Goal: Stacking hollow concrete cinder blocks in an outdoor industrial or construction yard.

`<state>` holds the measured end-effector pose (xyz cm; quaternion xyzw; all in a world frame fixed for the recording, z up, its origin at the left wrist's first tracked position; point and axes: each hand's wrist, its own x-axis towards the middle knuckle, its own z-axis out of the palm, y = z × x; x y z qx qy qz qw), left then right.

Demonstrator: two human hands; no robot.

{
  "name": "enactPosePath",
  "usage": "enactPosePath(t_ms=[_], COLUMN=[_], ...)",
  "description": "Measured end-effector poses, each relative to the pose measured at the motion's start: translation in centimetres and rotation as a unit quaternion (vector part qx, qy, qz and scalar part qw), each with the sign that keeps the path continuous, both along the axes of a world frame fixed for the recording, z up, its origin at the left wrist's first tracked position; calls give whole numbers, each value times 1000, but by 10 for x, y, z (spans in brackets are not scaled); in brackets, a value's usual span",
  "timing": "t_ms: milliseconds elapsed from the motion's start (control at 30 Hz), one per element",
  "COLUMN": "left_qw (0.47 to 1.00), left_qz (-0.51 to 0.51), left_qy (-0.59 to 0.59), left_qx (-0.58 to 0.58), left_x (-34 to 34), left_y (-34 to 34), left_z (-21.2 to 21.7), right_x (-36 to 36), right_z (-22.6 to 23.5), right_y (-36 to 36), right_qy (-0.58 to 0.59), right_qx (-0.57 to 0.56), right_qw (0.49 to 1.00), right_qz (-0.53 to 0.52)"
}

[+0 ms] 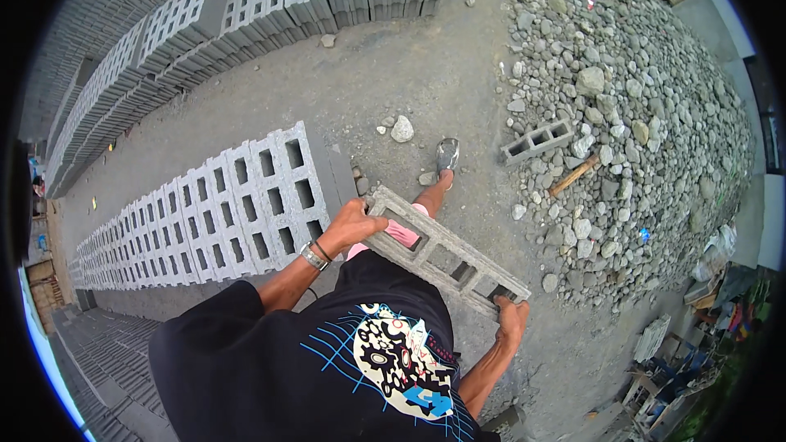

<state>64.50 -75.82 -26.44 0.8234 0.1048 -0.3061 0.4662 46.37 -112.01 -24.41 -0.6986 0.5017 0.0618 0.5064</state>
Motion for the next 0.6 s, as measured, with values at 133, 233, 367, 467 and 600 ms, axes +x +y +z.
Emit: enactPosePath(t_ms=[133,233,367,467,600], left_qw=[995,985,973,953,914], left_qz=[97,164,212,297,404], left_qy=[34,57,88,26,2], left_qx=[-14,-6,5,60,-36], left_x=[76,164,252,317,378], left_y=[-13,-27,-29,-33,-26], left_z=[-36,-51,-24,-6,2], right_x=[144,257,431,542,695], right_z=[-19,-47,-39,-63,-34], right_y=[-33,-55,-70,-96,-53], right_qy=[15,38,62,14,28], right_qx=[7,-68,-21,-36,-58], right_qw=[995,992,972,955,910], right_qz=[93,104,227,293,409])
